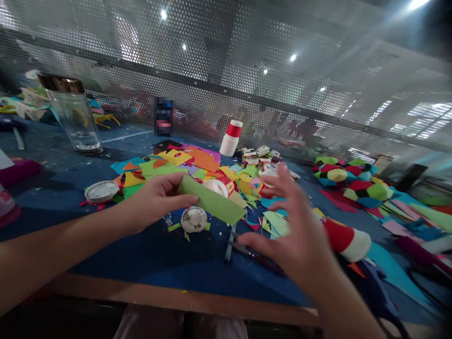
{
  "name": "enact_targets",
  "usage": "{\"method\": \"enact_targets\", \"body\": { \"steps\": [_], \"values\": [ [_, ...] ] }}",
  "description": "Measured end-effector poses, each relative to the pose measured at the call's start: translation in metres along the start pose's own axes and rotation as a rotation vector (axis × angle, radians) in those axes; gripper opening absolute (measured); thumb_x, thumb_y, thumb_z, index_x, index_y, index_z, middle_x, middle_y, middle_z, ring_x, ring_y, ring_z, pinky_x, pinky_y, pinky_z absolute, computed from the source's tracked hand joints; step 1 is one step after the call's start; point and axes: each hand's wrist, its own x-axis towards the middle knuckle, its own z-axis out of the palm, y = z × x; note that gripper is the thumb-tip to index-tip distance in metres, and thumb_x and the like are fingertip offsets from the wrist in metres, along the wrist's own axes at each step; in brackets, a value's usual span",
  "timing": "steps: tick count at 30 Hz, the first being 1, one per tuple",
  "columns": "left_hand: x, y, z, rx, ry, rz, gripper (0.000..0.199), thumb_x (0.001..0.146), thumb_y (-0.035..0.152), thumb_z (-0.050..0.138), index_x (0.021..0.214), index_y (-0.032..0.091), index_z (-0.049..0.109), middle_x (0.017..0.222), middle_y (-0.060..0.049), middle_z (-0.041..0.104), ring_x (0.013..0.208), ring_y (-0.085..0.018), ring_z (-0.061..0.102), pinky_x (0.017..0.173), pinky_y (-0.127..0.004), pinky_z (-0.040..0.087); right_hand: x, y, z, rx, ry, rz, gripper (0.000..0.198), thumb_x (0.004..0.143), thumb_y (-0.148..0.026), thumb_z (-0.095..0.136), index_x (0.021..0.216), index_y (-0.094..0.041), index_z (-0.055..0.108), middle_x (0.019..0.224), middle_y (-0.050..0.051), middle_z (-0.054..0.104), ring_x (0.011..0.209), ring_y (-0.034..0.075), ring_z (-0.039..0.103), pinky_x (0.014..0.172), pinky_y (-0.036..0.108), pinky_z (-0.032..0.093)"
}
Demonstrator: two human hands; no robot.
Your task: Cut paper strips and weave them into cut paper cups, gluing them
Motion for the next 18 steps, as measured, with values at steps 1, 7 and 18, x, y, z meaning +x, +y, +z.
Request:
{"method": "enact_targets", "body": {
  "steps": [1, 7, 18],
  "values": [
    [0.002, 0.0, -0.002, 0.013, 0.027, -0.001, 0.019, 0.074, 0.029, 0.077, 0.086, 0.019, 0.068, 0.084, -0.001, 0.071, 0.076, -0.014, 0.065, 0.072, -0.025, 0.055, -0.012, 0.006, -0.01, -0.045, 0.014, 0.067, 0.085, 0.081, -0.062, 0.068, 0.151, -0.028, 0.033, 0.146, 0.015, 0.051, 0.126, 0.037, 0.054, 0.093, 0.051, 0.052],
    [0.011, -0.001, -0.006, 0.007, 0.109, -0.031, 0.035, 0.073, 0.025, 0.074, 0.105, 0.019, 0.06, 0.096, -0.002, 0.069, 0.085, -0.018, 0.067, 0.076, -0.031, 0.058, -0.077, 0.038, -0.008, -0.167, -0.26, 0.07, 0.054, 0.081, -0.048, 0.073, 0.127, -0.022, 0.063, 0.113, 0.014, 0.072, 0.105, 0.036, 0.066, 0.089, 0.053, 0.054],
    [0.012, 0.003, -0.009, -0.131, 0.155, -0.105, 0.025, 0.072, 0.024, 0.078, 0.089, 0.018, 0.061, 0.078, 0.0, 0.071, 0.07, -0.013, 0.068, 0.068, -0.025, 0.055, -0.071, 0.028, 0.006, 0.014, -0.155, 0.283, 0.011, 0.089, -0.032, 0.057, 0.091, -0.022, 0.061, 0.088, 0.009, 0.067, 0.08, 0.027, 0.064, 0.072, 0.042, 0.053]
  ]
}}
